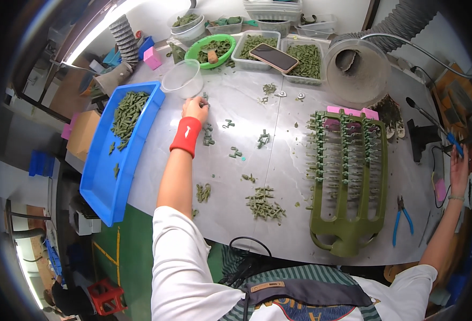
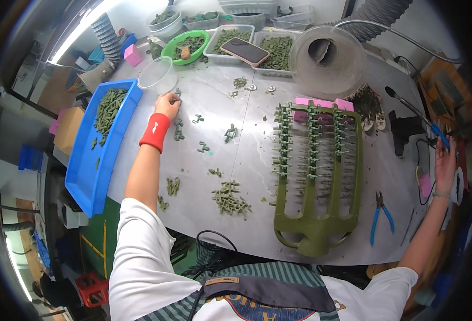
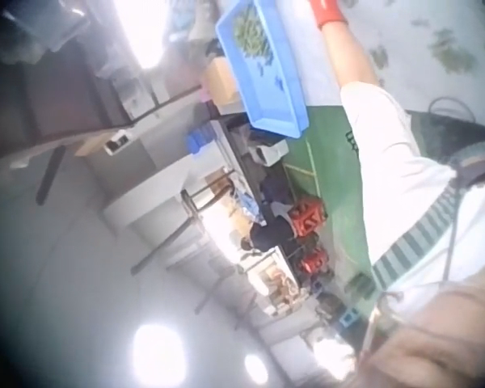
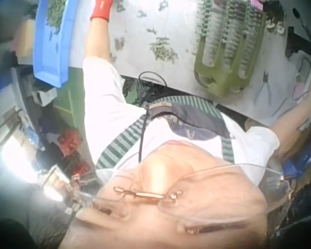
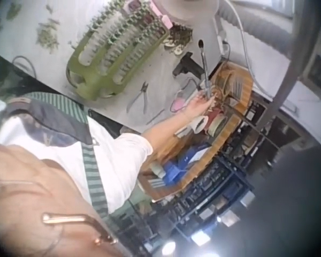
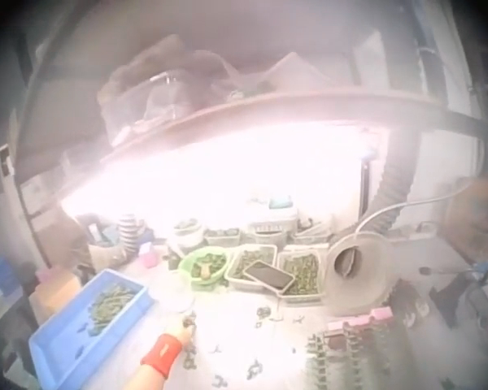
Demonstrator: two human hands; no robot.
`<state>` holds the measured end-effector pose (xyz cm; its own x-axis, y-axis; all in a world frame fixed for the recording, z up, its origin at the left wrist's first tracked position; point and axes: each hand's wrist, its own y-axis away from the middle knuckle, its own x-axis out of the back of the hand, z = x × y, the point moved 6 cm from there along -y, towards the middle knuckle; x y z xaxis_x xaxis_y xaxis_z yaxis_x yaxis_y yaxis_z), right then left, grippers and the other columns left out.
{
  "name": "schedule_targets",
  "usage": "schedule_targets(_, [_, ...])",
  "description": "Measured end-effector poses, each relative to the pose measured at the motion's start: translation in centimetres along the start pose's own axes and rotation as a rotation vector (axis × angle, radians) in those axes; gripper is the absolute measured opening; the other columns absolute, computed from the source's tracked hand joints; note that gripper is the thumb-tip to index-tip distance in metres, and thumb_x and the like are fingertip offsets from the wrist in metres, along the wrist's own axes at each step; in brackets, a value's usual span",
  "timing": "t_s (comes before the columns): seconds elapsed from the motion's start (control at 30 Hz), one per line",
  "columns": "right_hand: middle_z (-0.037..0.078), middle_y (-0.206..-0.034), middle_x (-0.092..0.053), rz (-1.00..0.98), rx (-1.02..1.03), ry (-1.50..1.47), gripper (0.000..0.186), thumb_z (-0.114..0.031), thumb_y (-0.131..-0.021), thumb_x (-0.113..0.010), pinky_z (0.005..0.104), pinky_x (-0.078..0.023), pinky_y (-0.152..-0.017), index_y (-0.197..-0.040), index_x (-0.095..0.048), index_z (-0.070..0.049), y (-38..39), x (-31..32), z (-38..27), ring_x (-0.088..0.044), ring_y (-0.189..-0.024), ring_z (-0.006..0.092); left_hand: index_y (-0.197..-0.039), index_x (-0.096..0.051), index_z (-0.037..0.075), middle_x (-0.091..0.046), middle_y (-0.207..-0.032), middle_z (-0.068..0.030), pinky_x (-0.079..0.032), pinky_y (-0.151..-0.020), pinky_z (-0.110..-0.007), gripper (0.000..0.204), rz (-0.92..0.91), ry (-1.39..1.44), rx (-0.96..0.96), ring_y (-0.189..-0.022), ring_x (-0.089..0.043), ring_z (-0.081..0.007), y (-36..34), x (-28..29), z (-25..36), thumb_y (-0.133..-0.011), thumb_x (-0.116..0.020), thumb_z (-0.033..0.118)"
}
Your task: The person solders small green artificial leaf clusters onto a green plastic branch structure using a soldering iron, then picks up the assembled structure and uses a small tool to further secure a component by hand.
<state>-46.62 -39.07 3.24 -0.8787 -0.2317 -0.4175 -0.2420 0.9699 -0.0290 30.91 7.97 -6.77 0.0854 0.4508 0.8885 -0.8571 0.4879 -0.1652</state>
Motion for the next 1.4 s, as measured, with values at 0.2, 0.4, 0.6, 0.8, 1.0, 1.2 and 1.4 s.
schedule_targets(0.2, [0.013, -0.120, -0.053, -0.018, 0.094, 0.078, 0.044, -0.020, -0.093, -0.055, 0.0275, -0.047, -0.096, -0.131, -0.043, -0.001, 2.4, -0.9, -0.9, -0.055, -0.108, 0.0182, -0.092, -0.070, 0.011, -0.057, -0.112, -0.0168, -0.045, -0.091, -0.039, 0.020, -0.232, 0.379, 0.057, -0.105, -0.054, -0.0338, -1.5, -0.7, -0.1, -0.074, -0.063, 0.018])
schedule_targets(0.4, [0.014, -0.126, -0.046, 0.048, 0.096, 0.020, 0.046, -0.018, -0.093, -0.055, 0.0284, -0.046, -0.097, -0.133, -0.041, 0.000, 3.0, -0.4, -0.3, -0.053, -0.109, 0.0206, -0.092, -0.067, 0.003, -0.061, -0.101, -0.0156, -0.048, -0.085, -0.037, 0.020, 0.097, -0.087, 0.062, -0.097, -0.059, -0.0304, -3.3, -1.2, 1.7, -0.075, -0.066, 0.015])
schedule_targets(0.6, [0.015, -0.129, -0.042, 0.071, 0.061, -0.088, 0.047, -0.015, -0.093, -0.055, 0.0284, -0.046, -0.098, -0.134, -0.038, 0.001, 4.0, -1.1, -0.2, -0.050, -0.112, 0.0211, -0.092, -0.069, 0.014, -0.061, -0.106, -0.0111, -0.046, -0.090, -0.036, 0.026, -0.393, 0.195, -0.694, -0.103, -0.056, -0.0303, 1.2, -3.0, 9.4, -0.072, -0.060, -0.002])
schedule_targets(0.8, [0.017, -0.131, -0.040, 0.043, 0.092, -0.041, 0.045, -0.013, -0.093, -0.053, 0.0287, -0.044, -0.100, -0.133, -0.038, 0.002, 4.0, -1.2, 0.8, -0.048, -0.116, 0.0223, -0.103, -0.065, 0.008, -0.064, -0.100, -0.0128, -0.046, -0.086, -0.035, 0.024, -0.086, 0.477, -0.214, -0.100, -0.059, -0.0225, 0.0, 0.1, 6.8, -0.079, -0.064, 0.012])
schedule_targets(1.0, [0.017, -0.131, -0.042, -0.012, 0.116, -0.006, 0.042, -0.010, -0.094, -0.050, 0.0285, -0.041, -0.103, -0.134, -0.039, -0.002, 4.9, 2.1, 0.7, -0.045, -0.121, 0.0234, -0.102, -0.065, 0.012, -0.059, -0.101, -0.0135, -0.049, -0.080, -0.035, 0.034, -0.329, 0.022, -0.375, -0.091, -0.060, -0.0260, 2.1, -3.5, 10.2, -0.068, -0.072, 0.014])
schedule_targets(1.2, [0.015, -0.107, -0.060, 0.124, 0.069, -0.114, 0.030, -0.018, -0.090, -0.059, 0.0295, -0.050, -0.091, -0.109, -0.055, 0.006, 5.8, -3.7, 2.8, -0.060, -0.101, 0.0224, -0.088, -0.061, 0.001, -0.065, -0.084, -0.0113, -0.052, -0.070, -0.034, 0.029, -0.432, 0.026, -0.364, -0.078, -0.066, -0.0231, 1.7, -3.6, 8.9, -0.064, -0.075, 0.008])
schedule_targets(1.4, [0.013, -0.104, -0.062, 0.031, 0.304, 0.181, 0.026, -0.014, -0.090, -0.060, 0.0298, -0.052, -0.087, -0.107, -0.057, 0.006, 8.3, -10.6, 2.1, -0.063, -0.095, 0.0231, -0.091, -0.064, 0.003, -0.058, -0.071, -0.0003, -0.046, -0.063, -0.022, 0.025, -0.440, 0.375, -0.268, -0.067, -0.054, -0.0090, 3.0, -2.7, 9.5, -0.068, -0.073, 0.003])
